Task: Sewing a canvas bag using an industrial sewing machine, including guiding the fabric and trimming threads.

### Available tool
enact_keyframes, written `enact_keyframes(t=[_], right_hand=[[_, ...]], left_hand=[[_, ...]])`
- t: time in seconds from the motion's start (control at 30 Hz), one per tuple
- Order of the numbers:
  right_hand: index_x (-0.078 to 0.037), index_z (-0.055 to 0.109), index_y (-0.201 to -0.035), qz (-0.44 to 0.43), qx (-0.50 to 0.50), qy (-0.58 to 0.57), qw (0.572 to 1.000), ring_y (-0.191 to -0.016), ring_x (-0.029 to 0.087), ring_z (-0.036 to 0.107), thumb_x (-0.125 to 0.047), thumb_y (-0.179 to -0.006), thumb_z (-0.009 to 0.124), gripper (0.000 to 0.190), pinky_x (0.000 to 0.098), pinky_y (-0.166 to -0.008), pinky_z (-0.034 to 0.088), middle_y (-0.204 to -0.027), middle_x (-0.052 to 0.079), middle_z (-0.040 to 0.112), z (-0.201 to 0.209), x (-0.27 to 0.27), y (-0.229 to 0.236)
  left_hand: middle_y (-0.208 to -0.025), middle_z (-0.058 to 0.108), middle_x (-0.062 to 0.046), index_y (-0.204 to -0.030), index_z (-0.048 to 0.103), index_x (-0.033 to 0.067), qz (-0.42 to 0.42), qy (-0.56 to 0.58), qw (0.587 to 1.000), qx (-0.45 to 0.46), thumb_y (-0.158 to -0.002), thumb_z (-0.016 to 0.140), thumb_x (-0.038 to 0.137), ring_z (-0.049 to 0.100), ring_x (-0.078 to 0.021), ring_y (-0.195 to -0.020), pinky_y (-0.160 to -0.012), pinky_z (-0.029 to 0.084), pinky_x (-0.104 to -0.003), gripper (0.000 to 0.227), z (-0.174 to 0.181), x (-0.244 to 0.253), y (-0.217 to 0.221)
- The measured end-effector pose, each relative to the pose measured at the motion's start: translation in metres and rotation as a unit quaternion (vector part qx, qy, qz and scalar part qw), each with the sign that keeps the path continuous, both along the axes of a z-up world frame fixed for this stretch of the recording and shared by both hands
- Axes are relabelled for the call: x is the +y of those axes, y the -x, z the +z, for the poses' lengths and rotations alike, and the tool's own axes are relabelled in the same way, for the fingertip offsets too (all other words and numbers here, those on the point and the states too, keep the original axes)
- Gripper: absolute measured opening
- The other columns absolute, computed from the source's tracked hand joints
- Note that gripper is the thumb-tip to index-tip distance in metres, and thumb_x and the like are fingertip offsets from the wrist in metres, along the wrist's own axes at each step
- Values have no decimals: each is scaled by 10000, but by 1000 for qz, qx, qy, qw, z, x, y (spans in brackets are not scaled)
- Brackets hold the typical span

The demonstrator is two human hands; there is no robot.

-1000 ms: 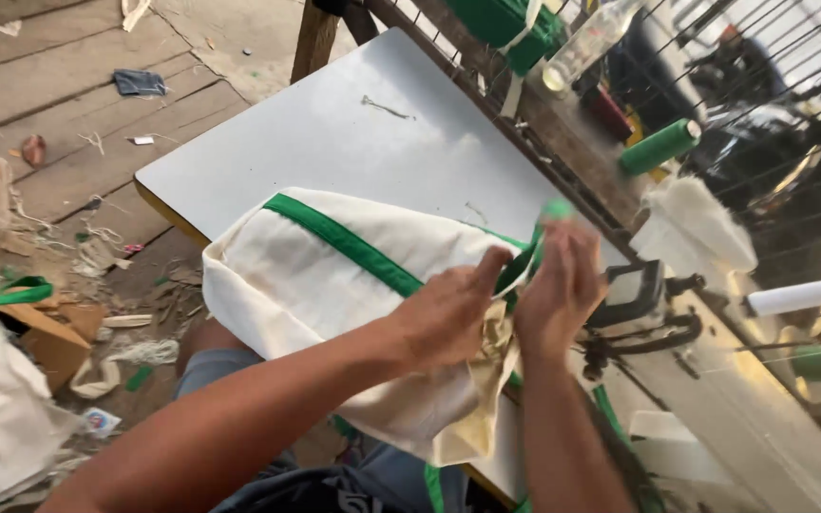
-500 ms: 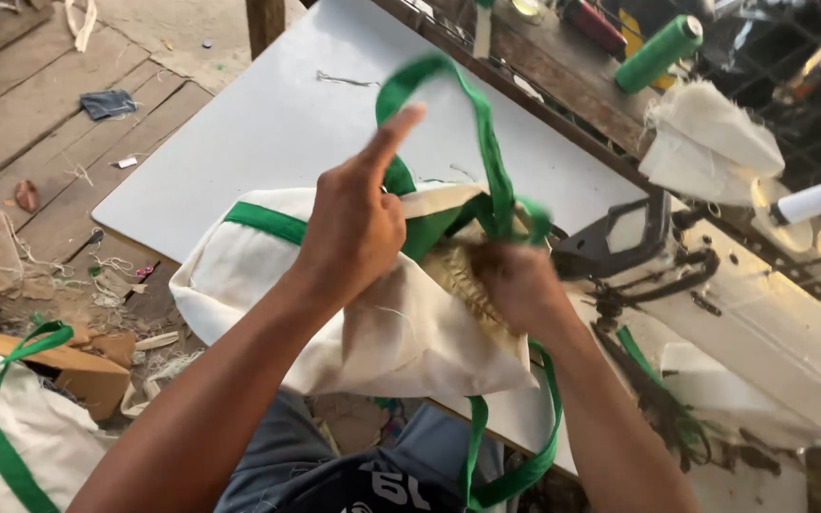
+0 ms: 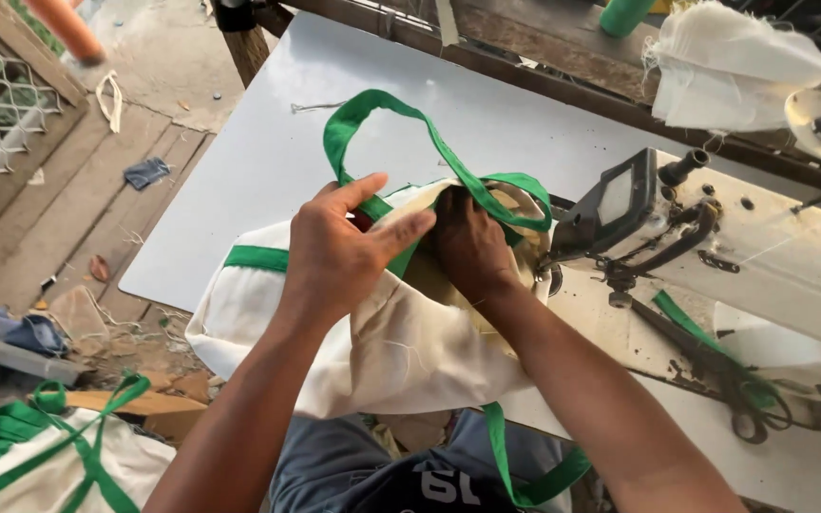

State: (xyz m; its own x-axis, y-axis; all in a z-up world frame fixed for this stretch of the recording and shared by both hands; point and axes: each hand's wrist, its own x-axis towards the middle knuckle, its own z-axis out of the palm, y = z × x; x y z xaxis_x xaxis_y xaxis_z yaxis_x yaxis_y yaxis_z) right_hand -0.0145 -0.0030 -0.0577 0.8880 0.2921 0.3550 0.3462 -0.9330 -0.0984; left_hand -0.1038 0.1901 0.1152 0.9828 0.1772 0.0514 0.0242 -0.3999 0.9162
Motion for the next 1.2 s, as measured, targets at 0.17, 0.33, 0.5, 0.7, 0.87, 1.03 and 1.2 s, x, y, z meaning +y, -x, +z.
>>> enact_keyframes(t=[0.17,0.33,0.5,0.7,0.87,1.03,1.2], right_hand=[[-60,679,-1034,80,-278,210,934,-609,277,564,-138,-863,606,202,364,-484,459,-843,140,607,-3,-17,5],[13,650,-1280,142,-172,237,946,-889,259,629,-7,-869,611,413,364,-717,520,-1079,152,663,79,-62,94],[-75,603,-946,159,-125,11,979,-678,290,504,-7,-1010,558,104,431,-537,456,-1069,108,638,56,-137,149],[-159,500,-1175,134,-96,-34,986,-1040,417,527,-90,-948,680,298,534,-583,513,-1226,177,518,23,-146,132],[-37,739,-1048,33,-63,-5,997,-1037,382,566,-113,-834,682,235,440,-736,505,-1178,129,603,22,-142,134],[-145,681,-1195,71,-109,2,991,-1195,388,601,-180,-1001,579,222,494,-933,483,-1205,147,631,39,-125,185],[-138,686,-1210,196,-87,9,977,-1285,427,584,-38,-888,601,347,591,-1065,440,-1291,158,642,52,-129,210]], left_hand=[[-1632,358,-216,-1550,276,-75,-130,84,985,78,-726,777,65,563,-215,-1365,-1019,493,-212,974,9,14,-1],[-1065,663,-52,-1547,495,78,-90,120,978,142,-738,664,-22,474,-92,-568,-442,355,-215,832,41,30,7],[-806,818,-33,-1368,735,280,-195,-169,925,280,-823,703,207,563,-137,-525,-469,446,-283,550,4,15,60],[-853,661,-101,-1007,590,82,-433,-484,745,152,-1057,493,170,722,-319,-698,-640,635,-476,139,-1,-85,125],[-1019,693,21,-936,724,260,-470,-436,628,-441,-831,730,300,659,-249,-1071,-1151,391,-516,112,-40,-128,20],[-1384,579,-59,-1155,722,141,-436,-348,780,-284,-785,805,435,565,-353,-1234,-976,518,-501,479,-112,-87,-24],[-1391,526,-100,-1228,708,120,-384,-295,832,-271,-818,795,260,573,-381,-1203,-1020,515,-497,442,-118,-79,-9]])
